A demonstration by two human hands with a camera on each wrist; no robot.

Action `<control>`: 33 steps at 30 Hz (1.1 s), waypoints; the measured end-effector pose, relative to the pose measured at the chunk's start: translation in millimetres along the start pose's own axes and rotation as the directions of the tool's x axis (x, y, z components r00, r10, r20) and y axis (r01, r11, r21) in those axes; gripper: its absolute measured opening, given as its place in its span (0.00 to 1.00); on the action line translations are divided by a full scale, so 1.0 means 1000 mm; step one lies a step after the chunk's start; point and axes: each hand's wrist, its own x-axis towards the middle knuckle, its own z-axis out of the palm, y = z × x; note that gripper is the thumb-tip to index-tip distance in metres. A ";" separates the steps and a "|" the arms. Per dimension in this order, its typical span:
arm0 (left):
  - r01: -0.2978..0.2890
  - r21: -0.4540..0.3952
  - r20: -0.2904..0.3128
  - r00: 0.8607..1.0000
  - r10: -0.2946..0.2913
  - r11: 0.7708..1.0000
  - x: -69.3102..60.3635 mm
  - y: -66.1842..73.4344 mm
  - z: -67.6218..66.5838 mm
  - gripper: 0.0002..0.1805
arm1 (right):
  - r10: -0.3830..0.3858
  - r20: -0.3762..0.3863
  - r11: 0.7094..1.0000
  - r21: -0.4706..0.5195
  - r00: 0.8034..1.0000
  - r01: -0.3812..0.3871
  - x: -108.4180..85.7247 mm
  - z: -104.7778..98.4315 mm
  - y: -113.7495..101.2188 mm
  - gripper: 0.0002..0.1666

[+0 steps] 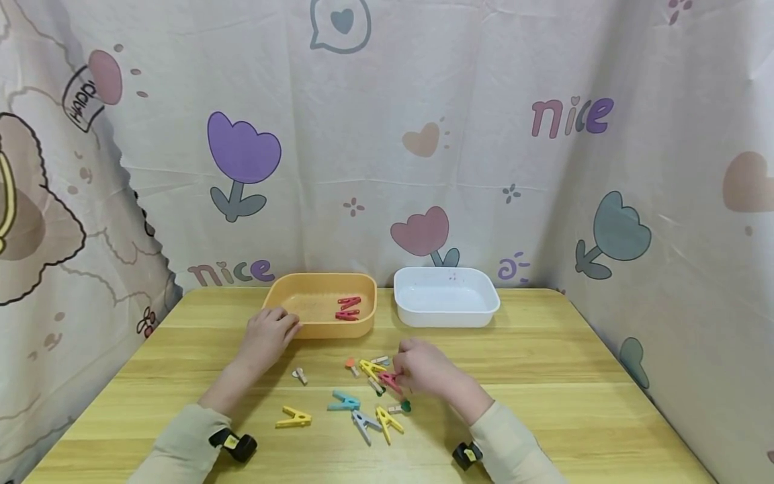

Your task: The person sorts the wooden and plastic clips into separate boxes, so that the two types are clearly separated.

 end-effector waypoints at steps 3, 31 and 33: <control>-0.004 0.000 -0.012 1.000 0.004 1.000 0.000 0.000 0.000 0.05 | -0.017 -0.053 1.000 -0.019 0.998 0.016 0.001 -0.002 0.000 0.10; 0.014 -0.003 0.022 1.000 -0.014 1.000 0.000 -0.001 0.000 0.05 | -0.048 -0.168 0.996 -0.088 0.985 0.033 0.030 -0.025 0.005 0.07; 0.015 -0.002 0.024 1.000 -0.015 1.000 0.000 0.000 0.000 0.05 | -0.056 -0.168 0.995 -0.091 0.984 0.041 0.035 -0.027 0.006 0.07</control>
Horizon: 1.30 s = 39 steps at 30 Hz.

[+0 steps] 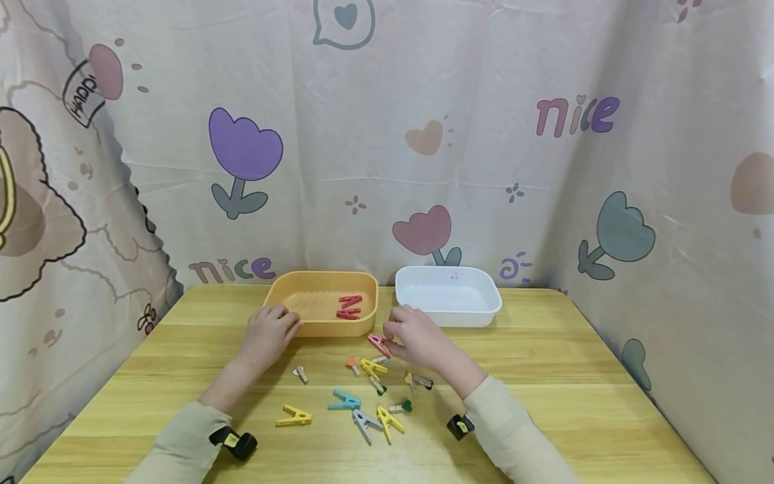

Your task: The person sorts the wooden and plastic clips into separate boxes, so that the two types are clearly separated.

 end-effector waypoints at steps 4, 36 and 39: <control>0.000 0.008 0.000 1.000 0.000 1.000 0.000 0.001 -0.001 0.05 | -0.014 -0.005 1.000 -0.004 1.000 0.014 0.012 -0.001 0.002 0.05; -0.020 0.011 -0.036 0.999 0.020 1.000 0.000 0.002 -0.004 0.05 | 0.196 0.022 0.970 0.140 0.980 -0.197 0.106 0.019 0.023 0.05; -0.016 0.012 -0.028 0.999 0.016 1.000 0.000 0.002 -0.003 0.05 | 0.232 0.043 0.955 0.180 0.972 -0.236 0.113 0.024 0.027 0.06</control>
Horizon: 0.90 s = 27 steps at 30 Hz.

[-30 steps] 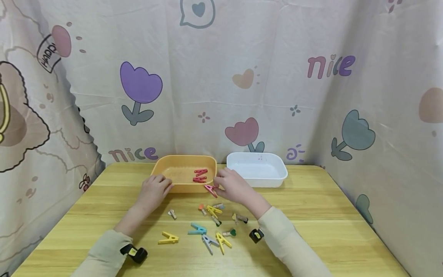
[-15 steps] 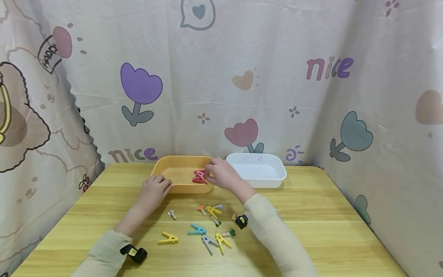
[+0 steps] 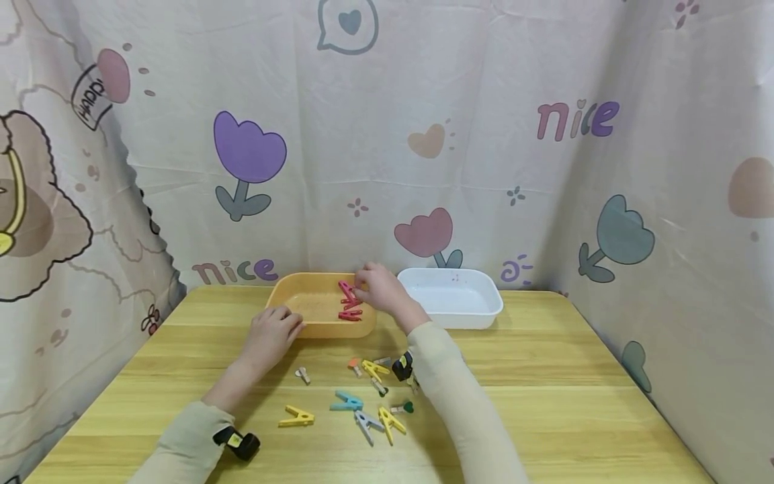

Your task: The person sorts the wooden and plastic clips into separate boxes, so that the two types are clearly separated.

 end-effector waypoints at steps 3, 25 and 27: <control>0.003 -0.001 0.007 1.000 -0.003 1.000 -0.001 0.000 0.002 0.05 | 0.027 -0.002 0.999 0.047 1.000 -0.027 0.006 0.004 0.003 0.06; 0.002 0.011 0.021 1.000 -0.003 1.000 0.000 -0.001 -0.001 0.06 | 0.192 0.060 0.964 0.177 0.980 -0.200 0.047 0.050 0.000 0.06; 0.000 0.011 0.018 1.000 -0.001 1.000 0.000 -0.001 0.000 0.06 | 0.202 0.053 0.962 0.174 0.978 -0.208 0.048 0.051 -0.001 0.06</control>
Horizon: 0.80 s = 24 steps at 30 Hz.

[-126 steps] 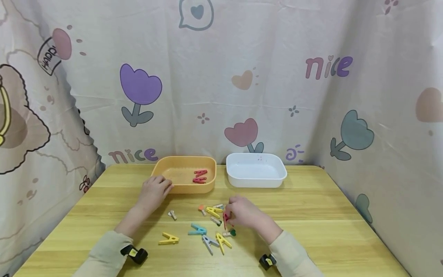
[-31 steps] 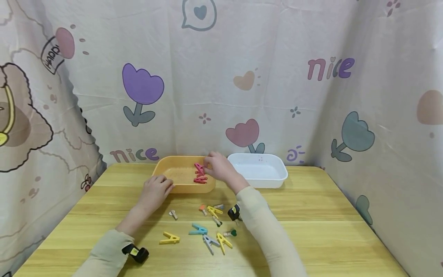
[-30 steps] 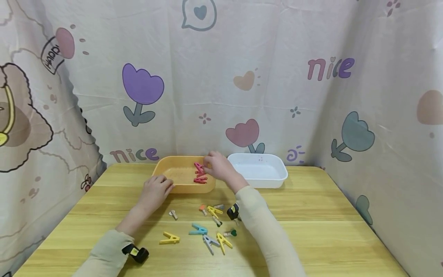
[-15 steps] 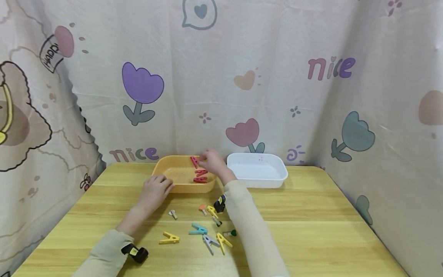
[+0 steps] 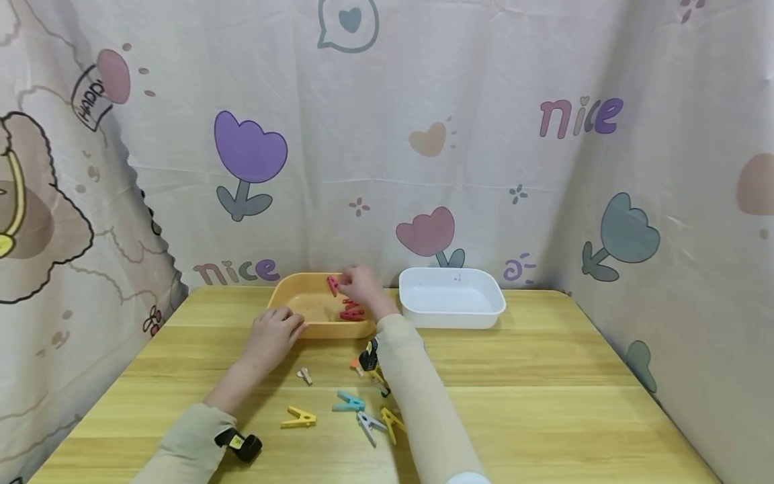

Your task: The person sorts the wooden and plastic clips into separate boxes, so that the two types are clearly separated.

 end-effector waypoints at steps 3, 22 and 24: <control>0.000 -0.002 -0.005 1.000 0.000 1.000 0.000 0.001 0.001 0.05 | 0.012 -0.007 1.000 0.006 1.000 -0.012 0.000 0.002 0.001 0.06; -0.011 0.015 -0.030 0.999 0.012 1.000 0.000 -0.001 0.002 0.06 | 0.065 -0.081 0.998 0.011 0.995 -0.065 -0.009 0.006 0.003 0.12; -0.009 0.016 -0.030 1.000 0.010 1.000 0.000 -0.001 0.002 0.06 | 0.047 -0.097 0.999 0.008 0.994 -0.047 -0.011 0.004 0.004 0.12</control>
